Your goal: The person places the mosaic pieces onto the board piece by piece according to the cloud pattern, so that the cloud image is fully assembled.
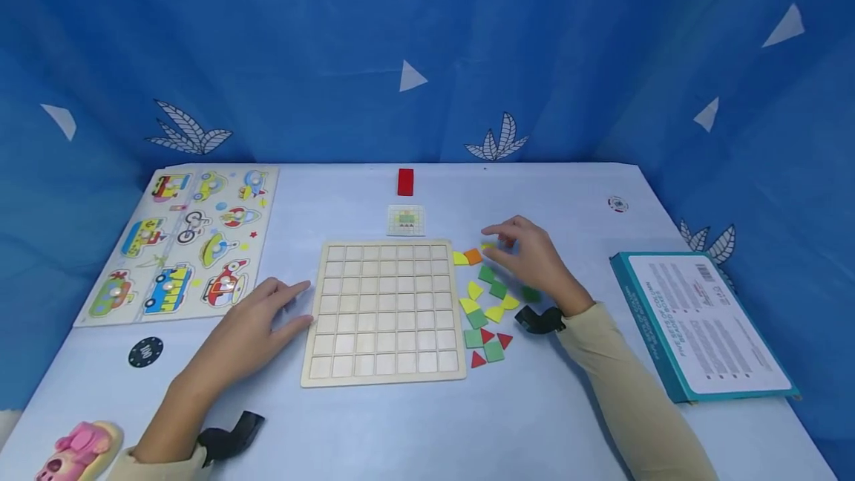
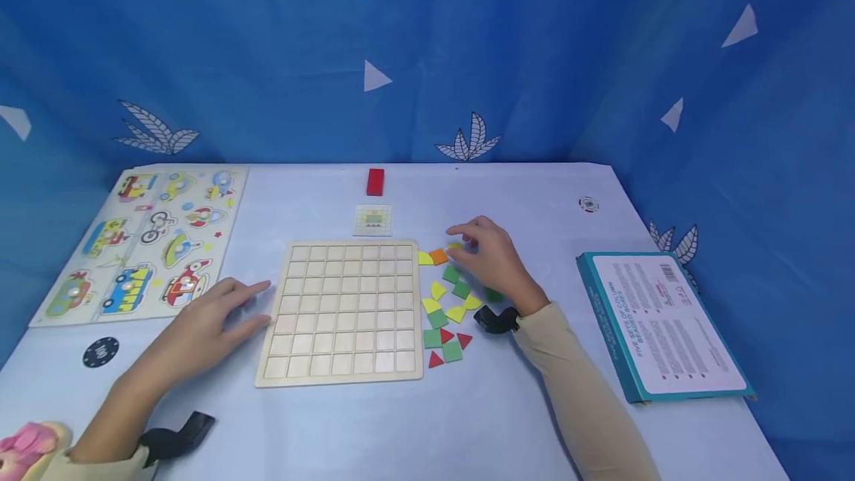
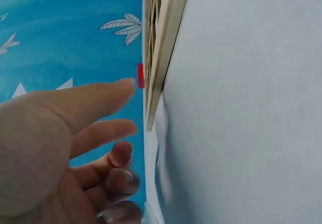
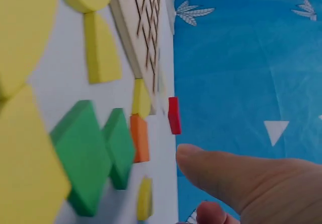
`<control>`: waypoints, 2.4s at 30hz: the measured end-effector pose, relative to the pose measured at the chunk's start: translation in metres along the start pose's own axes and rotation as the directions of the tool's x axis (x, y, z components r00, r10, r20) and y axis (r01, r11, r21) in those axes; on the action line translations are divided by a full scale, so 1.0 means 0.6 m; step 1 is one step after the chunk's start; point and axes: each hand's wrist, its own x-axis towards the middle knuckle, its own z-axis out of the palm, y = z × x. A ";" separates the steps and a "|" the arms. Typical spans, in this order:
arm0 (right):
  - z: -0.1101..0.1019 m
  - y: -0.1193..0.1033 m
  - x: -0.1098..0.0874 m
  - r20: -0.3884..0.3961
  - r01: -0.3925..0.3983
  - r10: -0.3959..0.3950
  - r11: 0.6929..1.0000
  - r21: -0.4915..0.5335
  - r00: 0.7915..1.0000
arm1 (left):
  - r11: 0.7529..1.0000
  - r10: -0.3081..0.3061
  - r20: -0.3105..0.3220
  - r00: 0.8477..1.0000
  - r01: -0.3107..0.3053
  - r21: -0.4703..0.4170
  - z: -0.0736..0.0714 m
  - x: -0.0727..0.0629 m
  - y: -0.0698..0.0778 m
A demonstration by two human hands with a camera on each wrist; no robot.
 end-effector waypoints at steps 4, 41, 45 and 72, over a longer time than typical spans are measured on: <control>0.014 0.017 0.001 0.052 -0.015 0.013 0.999 0.043 0.999 | 0.996 -0.030 0.054 0.998 0.035 -0.079 0.010 -0.002 -0.012; 0.037 0.033 -0.002 0.128 -0.077 0.074 0.997 0.019 0.989 | 0.994 -0.020 0.029 0.999 0.023 -0.106 0.026 -0.002 -0.028; 0.038 0.034 -0.008 0.120 -0.090 0.084 0.995 0.045 0.989 | 0.994 -0.025 0.030 0.999 0.029 -0.107 0.027 -0.004 -0.026; 0.065 -0.081 0.023 0.123 0.080 -0.101 0.983 0.163 0.987 | 0.994 -0.015 0.000 1.000 0.015 -0.108 0.035 -0.005 -0.032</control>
